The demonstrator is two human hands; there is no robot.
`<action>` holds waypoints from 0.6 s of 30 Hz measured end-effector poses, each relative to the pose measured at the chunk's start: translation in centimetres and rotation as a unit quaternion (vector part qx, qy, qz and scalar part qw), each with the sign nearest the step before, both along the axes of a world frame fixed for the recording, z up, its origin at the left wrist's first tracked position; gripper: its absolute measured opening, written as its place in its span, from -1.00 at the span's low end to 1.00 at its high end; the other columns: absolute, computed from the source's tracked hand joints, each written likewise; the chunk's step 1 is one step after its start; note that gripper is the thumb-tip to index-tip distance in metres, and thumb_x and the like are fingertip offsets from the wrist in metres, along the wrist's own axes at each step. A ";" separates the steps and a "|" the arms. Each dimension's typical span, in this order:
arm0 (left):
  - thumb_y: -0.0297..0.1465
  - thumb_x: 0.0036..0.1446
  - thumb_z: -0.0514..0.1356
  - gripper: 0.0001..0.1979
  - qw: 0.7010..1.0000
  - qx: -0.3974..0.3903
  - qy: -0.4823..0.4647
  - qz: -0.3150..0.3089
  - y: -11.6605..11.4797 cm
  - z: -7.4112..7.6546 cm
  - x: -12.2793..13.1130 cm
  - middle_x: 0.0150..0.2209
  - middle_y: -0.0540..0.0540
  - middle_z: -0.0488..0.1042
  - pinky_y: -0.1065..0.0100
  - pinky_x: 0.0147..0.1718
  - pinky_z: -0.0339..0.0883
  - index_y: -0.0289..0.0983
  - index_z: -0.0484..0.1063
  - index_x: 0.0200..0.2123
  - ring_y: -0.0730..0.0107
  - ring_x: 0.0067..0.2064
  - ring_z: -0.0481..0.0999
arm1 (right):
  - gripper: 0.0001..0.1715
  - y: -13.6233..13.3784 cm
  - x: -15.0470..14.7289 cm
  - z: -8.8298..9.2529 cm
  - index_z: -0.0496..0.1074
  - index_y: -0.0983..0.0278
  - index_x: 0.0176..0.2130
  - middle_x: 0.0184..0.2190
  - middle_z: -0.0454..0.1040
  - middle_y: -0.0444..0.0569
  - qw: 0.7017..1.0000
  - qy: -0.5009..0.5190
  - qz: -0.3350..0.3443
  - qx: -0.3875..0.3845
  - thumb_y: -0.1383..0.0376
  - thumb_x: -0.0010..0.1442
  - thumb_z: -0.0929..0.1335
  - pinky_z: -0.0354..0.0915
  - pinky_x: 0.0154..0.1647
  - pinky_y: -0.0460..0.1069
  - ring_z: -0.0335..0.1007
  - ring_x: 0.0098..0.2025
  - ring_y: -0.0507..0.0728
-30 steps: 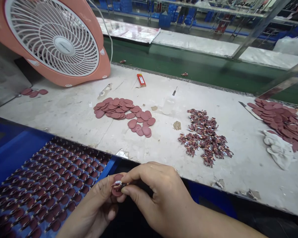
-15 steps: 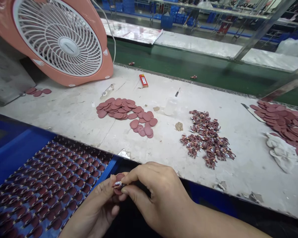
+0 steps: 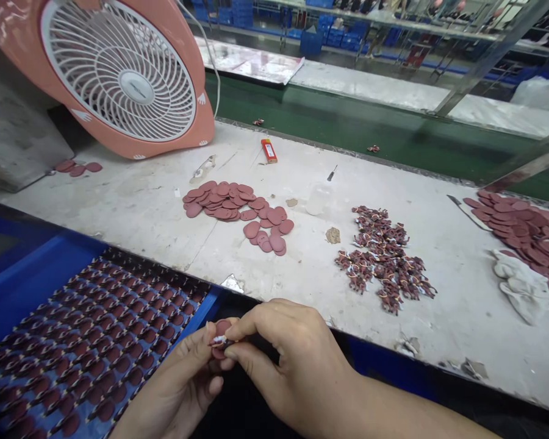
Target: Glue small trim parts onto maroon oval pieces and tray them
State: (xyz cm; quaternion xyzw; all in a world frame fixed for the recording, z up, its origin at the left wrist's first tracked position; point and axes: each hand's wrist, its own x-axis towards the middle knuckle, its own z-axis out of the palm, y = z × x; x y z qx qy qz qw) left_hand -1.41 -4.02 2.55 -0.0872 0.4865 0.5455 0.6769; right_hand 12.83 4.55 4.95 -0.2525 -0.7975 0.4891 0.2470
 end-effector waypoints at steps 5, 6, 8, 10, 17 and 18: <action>-0.22 -0.29 0.49 -0.66 1.000 0.011 0.000 -0.003 -0.1 0.2 -0.1 -0.57 0.03 0.48 0.66 -0.65 0.34 -0.31 0.63 -0.42 0.60 -0.53 0.44 | -0.86 -0.1 -0.1 0.0 0.45 0.23 -0.22 -0.35 0.54 -0.17 1.000 0.011 0.004 0.006 0.46 0.22 0.40 0.33 -0.25 -0.14 0.48 -0.32 -0.01; -0.23 -0.30 0.50 -0.66 1.000 0.010 0.000 -0.004 -0.2 0.3 -0.2 -0.57 0.03 0.48 0.66 -0.64 0.34 -0.31 0.63 -0.43 0.61 -0.52 0.44 | -0.86 -0.2 -0.2 -0.1 0.45 0.24 -0.22 -0.35 0.54 -0.17 1.000 0.009 0.005 0.007 0.46 0.22 0.40 0.33 -0.25 -0.14 0.47 -0.32 -0.01; -0.23 -0.30 0.50 -0.67 1.000 0.011 0.000 -0.004 -0.2 0.4 -0.3 -0.58 0.03 0.48 0.66 -0.64 0.35 -0.30 0.63 -0.44 0.61 -0.53 0.43 | -0.86 -0.2 -0.3 -0.1 0.45 0.24 -0.22 -0.35 0.54 -0.17 1.000 0.007 0.010 0.006 0.46 0.22 0.40 0.33 -0.25 -0.14 0.47 -0.31 -0.01; -0.22 -0.30 0.49 -0.67 1.000 0.012 0.000 -0.002 -0.3 0.5 -0.4 -0.58 0.02 0.48 0.65 -0.64 0.36 -0.30 0.63 -0.45 0.61 -0.54 0.43 | -0.86 -0.3 -0.4 -0.1 0.45 0.24 -0.21 -0.34 0.54 -0.17 1.000 0.005 0.011 0.004 0.46 0.23 0.40 0.33 -0.25 -0.13 0.47 -0.31 -0.01; -0.22 -0.26 0.48 -0.69 1.000 0.014 0.001 0.001 -0.9 0.2 -0.7 -0.58 0.01 0.47 0.65 -0.65 0.36 -0.30 0.63 -0.44 0.60 -0.54 0.41 | -0.85 -0.6 -0.8 -0.1 0.45 0.23 -0.21 -0.34 0.54 -0.17 1.000 0.003 0.018 0.004 0.46 0.23 0.39 0.34 -0.24 -0.12 0.48 -0.30 0.01; -0.22 -0.25 0.48 -0.69 1.000 0.019 0.002 0.001 -1.0 0.0 -0.8 -0.57 0.01 0.47 0.65 -0.65 0.36 -0.29 0.63 -0.44 0.60 -0.54 0.42 | -0.84 -0.7 -0.8 0.0 0.45 0.22 -0.21 -0.34 0.54 -0.18 1.000 0.000 0.019 0.003 0.46 0.23 0.39 0.34 -0.24 -0.12 0.48 -0.30 0.01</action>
